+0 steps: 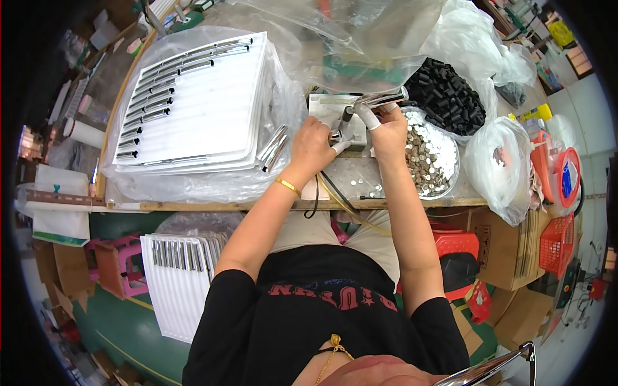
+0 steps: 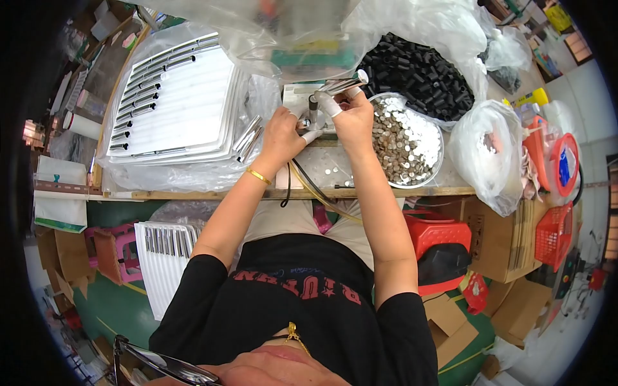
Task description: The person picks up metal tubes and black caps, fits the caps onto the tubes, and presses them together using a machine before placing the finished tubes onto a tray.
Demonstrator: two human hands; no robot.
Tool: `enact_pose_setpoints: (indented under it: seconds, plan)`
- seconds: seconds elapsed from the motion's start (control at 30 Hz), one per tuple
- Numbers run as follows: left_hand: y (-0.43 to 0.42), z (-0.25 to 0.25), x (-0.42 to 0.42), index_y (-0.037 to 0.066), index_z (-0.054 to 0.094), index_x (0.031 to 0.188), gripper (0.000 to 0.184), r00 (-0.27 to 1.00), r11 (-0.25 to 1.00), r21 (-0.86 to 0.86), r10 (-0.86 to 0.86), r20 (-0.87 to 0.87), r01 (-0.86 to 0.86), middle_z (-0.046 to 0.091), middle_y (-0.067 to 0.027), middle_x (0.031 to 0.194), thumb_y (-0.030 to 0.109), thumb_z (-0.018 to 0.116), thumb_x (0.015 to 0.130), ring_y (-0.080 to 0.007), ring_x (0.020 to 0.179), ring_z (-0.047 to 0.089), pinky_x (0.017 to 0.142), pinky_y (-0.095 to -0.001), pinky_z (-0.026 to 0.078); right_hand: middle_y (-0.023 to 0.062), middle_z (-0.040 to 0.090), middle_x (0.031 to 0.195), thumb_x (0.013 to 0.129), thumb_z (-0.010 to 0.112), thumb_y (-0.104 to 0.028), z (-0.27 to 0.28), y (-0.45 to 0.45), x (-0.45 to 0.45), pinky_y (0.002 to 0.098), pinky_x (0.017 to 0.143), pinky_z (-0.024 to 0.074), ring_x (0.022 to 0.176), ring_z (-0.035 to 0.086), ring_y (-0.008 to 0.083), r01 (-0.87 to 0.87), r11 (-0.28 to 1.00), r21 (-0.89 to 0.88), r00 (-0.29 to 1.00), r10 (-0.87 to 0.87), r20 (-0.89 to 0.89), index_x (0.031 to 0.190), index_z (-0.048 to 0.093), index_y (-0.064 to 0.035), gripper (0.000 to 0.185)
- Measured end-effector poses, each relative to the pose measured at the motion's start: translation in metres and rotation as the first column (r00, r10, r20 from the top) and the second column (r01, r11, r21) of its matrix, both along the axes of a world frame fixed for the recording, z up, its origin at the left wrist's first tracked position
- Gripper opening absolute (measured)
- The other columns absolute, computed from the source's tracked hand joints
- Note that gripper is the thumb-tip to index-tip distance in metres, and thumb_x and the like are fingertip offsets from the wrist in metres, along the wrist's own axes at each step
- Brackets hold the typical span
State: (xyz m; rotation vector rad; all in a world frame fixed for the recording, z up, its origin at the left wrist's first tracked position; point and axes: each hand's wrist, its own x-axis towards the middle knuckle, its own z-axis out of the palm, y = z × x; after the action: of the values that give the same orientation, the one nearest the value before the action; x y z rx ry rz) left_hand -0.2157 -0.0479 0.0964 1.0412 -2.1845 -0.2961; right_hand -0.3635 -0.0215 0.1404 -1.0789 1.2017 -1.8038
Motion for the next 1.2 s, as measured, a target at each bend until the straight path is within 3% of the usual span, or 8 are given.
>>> enact_pose_setpoints:
  seconds: [0.23, 0.43, 0.5, 0.73, 0.83, 0.97, 1.07, 1.2]
  plan:
    - [0.006, 0.007, -0.003, 0.003, 0.064, 0.101, 0.043, 0.995, 1.0, 0.009, 0.006, -0.101, -0.005, 0.061, -0.0072, 0.066, 0.022, 0.077, 0.065, -0.0262, 0.075, 0.056, 0.062, -0.0387, 0.048, -0.0015, 0.061, 0.073, 0.072, 0.078, -0.012, 0.017, 0.011, 0.0, 0.0212, 0.06, 0.041, 0.065, 0.051, 0.0054, 0.088, 0.99, 0.11, 0.952, -0.051, -0.302, 0.091, 0.065, -0.0005, 0.025]
    - [0.013, 0.002, 0.001, 0.003, 0.062, 0.105, 0.046, 0.995, 1.0, 0.001, 0.001, -0.103, -0.001, 0.061, -0.0068, 0.068, 0.018, 0.077, 0.064, -0.0257, 0.078, 0.057, 0.064, -0.0381, 0.048, 0.0116, 0.062, 0.071, 0.069, 0.077, -0.018, 0.033, 0.022, 0.003, 0.0343, 0.059, 0.0449, 0.063, 0.058, 0.0236, 0.044, 0.996, 0.073, 0.828, 0.004, -0.561, 0.081, 0.064, 0.0026, 0.027]
    - [0.013, 0.006, 0.0, 0.003, 0.062, 0.106, 0.047, 0.995, 0.999, 0.05, 0.002, -0.096, 0.003, 0.061, -0.0069, 0.069, 0.017, 0.077, 0.064, -0.0259, 0.079, 0.057, 0.065, -0.0382, 0.049, 0.0157, 0.061, 0.073, 0.068, 0.077, -0.022, 0.045, 0.021, 0.004, 0.0403, 0.062, 0.0461, 0.068, 0.059, 0.0329, 0.253, 0.952, 0.174, 0.54, 0.01, -0.841, 0.078, 0.063, 0.002, 0.029]
    - [0.011, 0.015, 0.001, 0.002, 0.064, 0.099, 0.041, 0.996, 0.977, 0.212, 0.012, -0.089, 0.007, 0.06, -0.0132, 0.079, 0.019, 0.078, 0.064, -0.0314, 0.083, 0.057, 0.071, -0.0411, 0.048, 0.0172, 0.06, 0.075, 0.069, 0.074, -0.023, 0.029, 0.017, 0.0, 0.0426, 0.066, 0.0459, 0.073, 0.059, 0.0355, 0.131, 0.976, 0.175, 0.34, 0.122, -0.932, 0.077, 0.063, 0.0013, 0.028]
    - [0.003, -0.004, -0.001, 0.003, 0.06, 0.108, 0.047, 0.993, 0.994, 0.108, 0.005, -0.121, 0.008, 0.061, -0.0095, 0.078, 0.016, 0.076, 0.066, -0.0297, 0.085, 0.055, 0.072, -0.0394, 0.047, 0.0161, 0.06, 0.075, 0.07, 0.074, -0.024, 0.015, 0.003, 0.0, 0.0428, 0.064, 0.0451, 0.072, 0.058, 0.0346, 0.171, 0.943, 0.284, 0.483, 0.171, -0.859, 0.081, 0.063, 0.0004, 0.028]
    - [0.0, 0.011, 0.004, 0.003, 0.06, 0.11, 0.047, 0.999, 0.971, 0.234, 0.052, -0.005, -0.049, 0.062, -0.0111, 0.085, 0.014, 0.076, 0.066, -0.0314, 0.087, 0.054, 0.075, -0.0396, 0.046, 0.0143, 0.056, 0.071, 0.072, 0.072, -0.026, -0.002, -0.018, 0.002, 0.0419, 0.062, 0.0445, 0.069, 0.057, 0.0332, 0.184, 0.976, 0.12, 0.503, 0.012, -0.864, 0.08, 0.062, -0.0001, 0.029]
    - [0.009, 0.013, 0.013, 0.003, 0.062, 0.108, 0.042, 0.965, 0.987, 0.155, 0.076, -0.249, -0.037, 0.062, -0.0154, 0.094, 0.012, 0.075, 0.069, -0.0334, 0.089, 0.055, 0.079, -0.042, 0.045, 0.0124, 0.057, 0.073, 0.073, 0.073, -0.028, -0.011, -0.025, 0.001, 0.0406, 0.063, 0.0453, 0.072, 0.057, 0.0313, 0.197, 0.976, 0.094, 0.465, -0.008, -0.885, 0.083, 0.062, -0.0018, 0.029]
    - [0.029, 0.025, 0.047, -0.001, 0.061, 0.108, 0.04, 0.974, 0.973, -0.048, 0.224, -0.023, -0.225, 0.06, -0.0183, 0.104, 0.001, 0.067, 0.069, -0.0339, 0.091, 0.053, 0.083, -0.0426, 0.045, 0.013, 0.06, 0.089, 0.071, 0.075, -0.028, -0.006, -0.01, 0.002, 0.0394, 0.075, 0.0455, 0.086, 0.056, 0.0297, 0.188, 0.975, 0.115, 0.507, 0.004, -0.862, 0.102, 0.065, -0.0068, 0.039]
